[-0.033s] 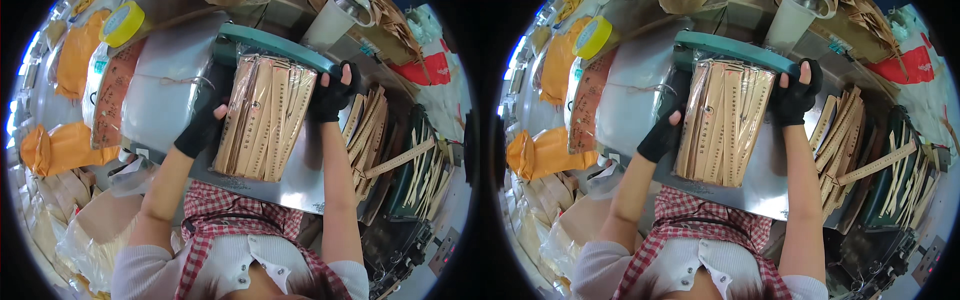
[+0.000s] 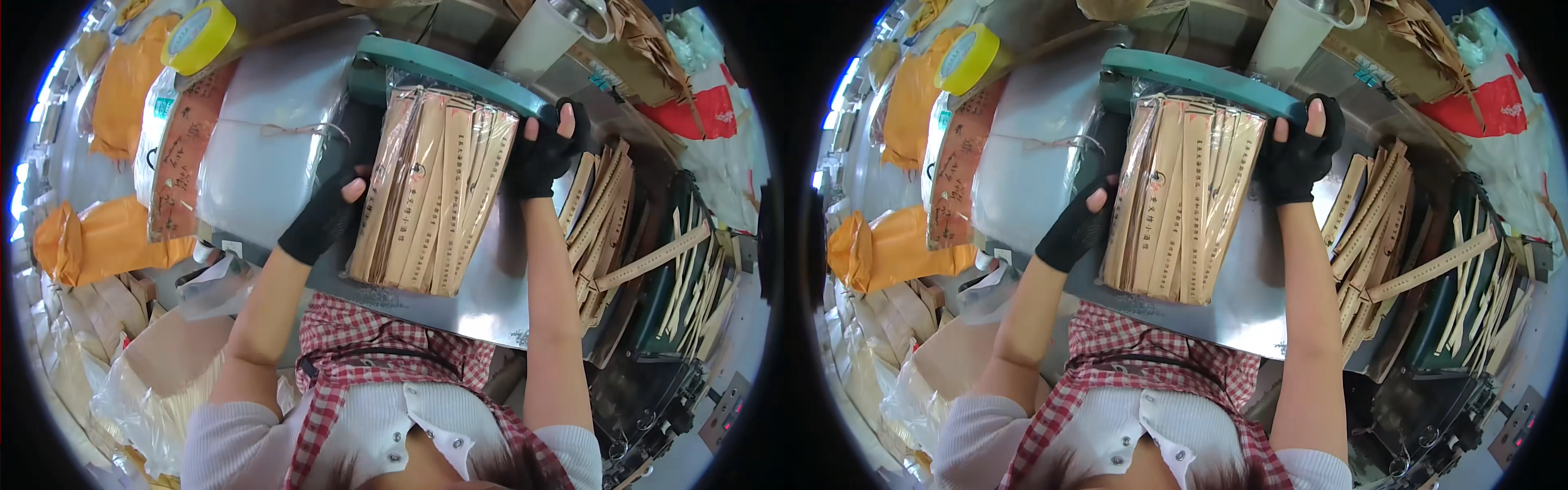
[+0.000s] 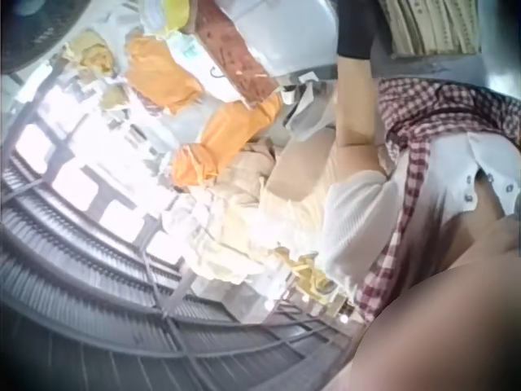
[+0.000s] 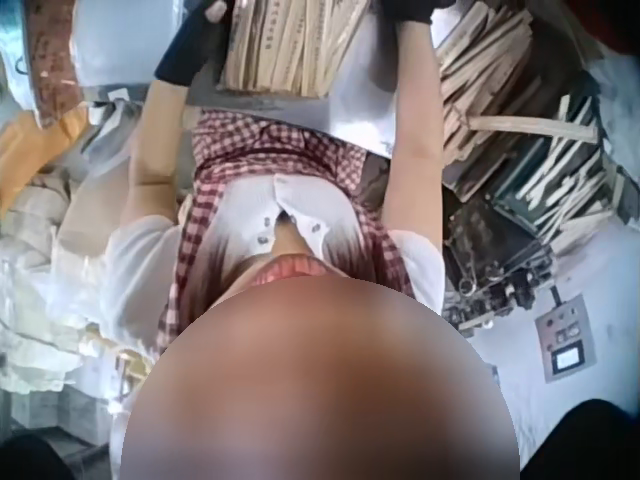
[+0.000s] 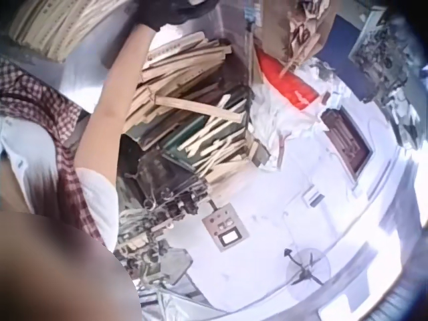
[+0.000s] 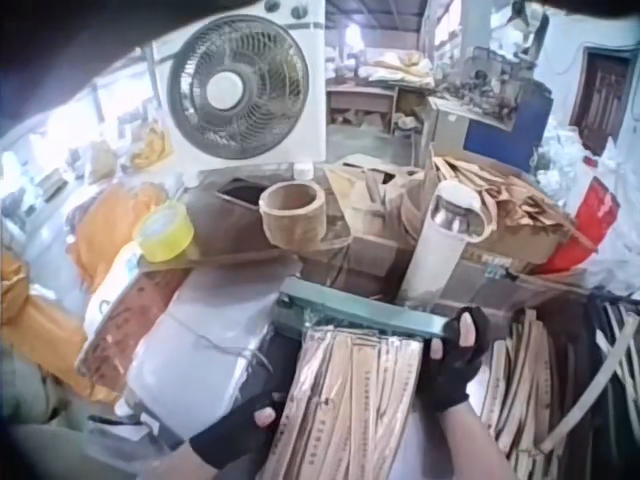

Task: Gathering bundles of wooden sticks and placing them into clear plastic bags at a packaging station.

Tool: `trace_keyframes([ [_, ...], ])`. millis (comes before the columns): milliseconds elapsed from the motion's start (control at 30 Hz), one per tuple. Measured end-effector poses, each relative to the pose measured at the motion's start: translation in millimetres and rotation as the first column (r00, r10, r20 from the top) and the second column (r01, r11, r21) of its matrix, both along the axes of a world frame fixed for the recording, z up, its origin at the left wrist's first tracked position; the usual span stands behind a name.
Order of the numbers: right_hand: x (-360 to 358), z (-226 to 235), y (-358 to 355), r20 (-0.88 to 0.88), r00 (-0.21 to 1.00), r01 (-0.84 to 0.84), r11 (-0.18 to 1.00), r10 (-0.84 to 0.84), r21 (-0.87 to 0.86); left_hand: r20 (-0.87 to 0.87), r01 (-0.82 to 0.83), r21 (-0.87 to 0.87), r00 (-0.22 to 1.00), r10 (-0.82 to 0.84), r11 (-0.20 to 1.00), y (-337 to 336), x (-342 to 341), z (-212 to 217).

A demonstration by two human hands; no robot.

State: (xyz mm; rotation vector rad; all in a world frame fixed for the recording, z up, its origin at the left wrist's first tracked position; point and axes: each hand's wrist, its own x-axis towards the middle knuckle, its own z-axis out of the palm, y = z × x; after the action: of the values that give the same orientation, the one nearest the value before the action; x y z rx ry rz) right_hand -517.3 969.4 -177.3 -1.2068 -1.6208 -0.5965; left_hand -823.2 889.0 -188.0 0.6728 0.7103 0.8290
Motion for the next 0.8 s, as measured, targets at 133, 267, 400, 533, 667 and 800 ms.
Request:
trace_keyframes([
  [133,-10,2,-3,-0.027,0.998,0.050,0.999,-0.050,0.004,-0.057,-0.144,-0.045,0.988,0.142,0.988,-46,-27,-17],
  [267,-8,8,-16,-0.105,0.994,-0.001,0.988,-0.015,-0.151,-0.115,-0.182,-0.001,0.977,0.181,0.983,-49,-21,-24],
  [400,-37,31,-50,-0.278,0.960,-0.091,0.969,0.025,-0.228,-0.125,-0.187,0.009,0.974,0.186,0.982,-46,-24,-45],
  [533,-72,-27,-125,-0.862,0.469,-0.657,0.575,-0.193,-0.487,-0.541,0.141,0.401,0.834,0.110,0.905,-60,-3,-16],
  [667,-120,-19,-174,-0.893,-0.067,-0.989,0.149,-0.446,0.000,-0.746,0.362,0.589,0.586,0.315,0.722,-114,-58,16],
  [800,-140,8,-182,-0.924,-0.064,-0.998,0.051,-0.376,0.048,-0.734,0.303,0.676,0.357,0.577,0.672,-128,-204,62],
])
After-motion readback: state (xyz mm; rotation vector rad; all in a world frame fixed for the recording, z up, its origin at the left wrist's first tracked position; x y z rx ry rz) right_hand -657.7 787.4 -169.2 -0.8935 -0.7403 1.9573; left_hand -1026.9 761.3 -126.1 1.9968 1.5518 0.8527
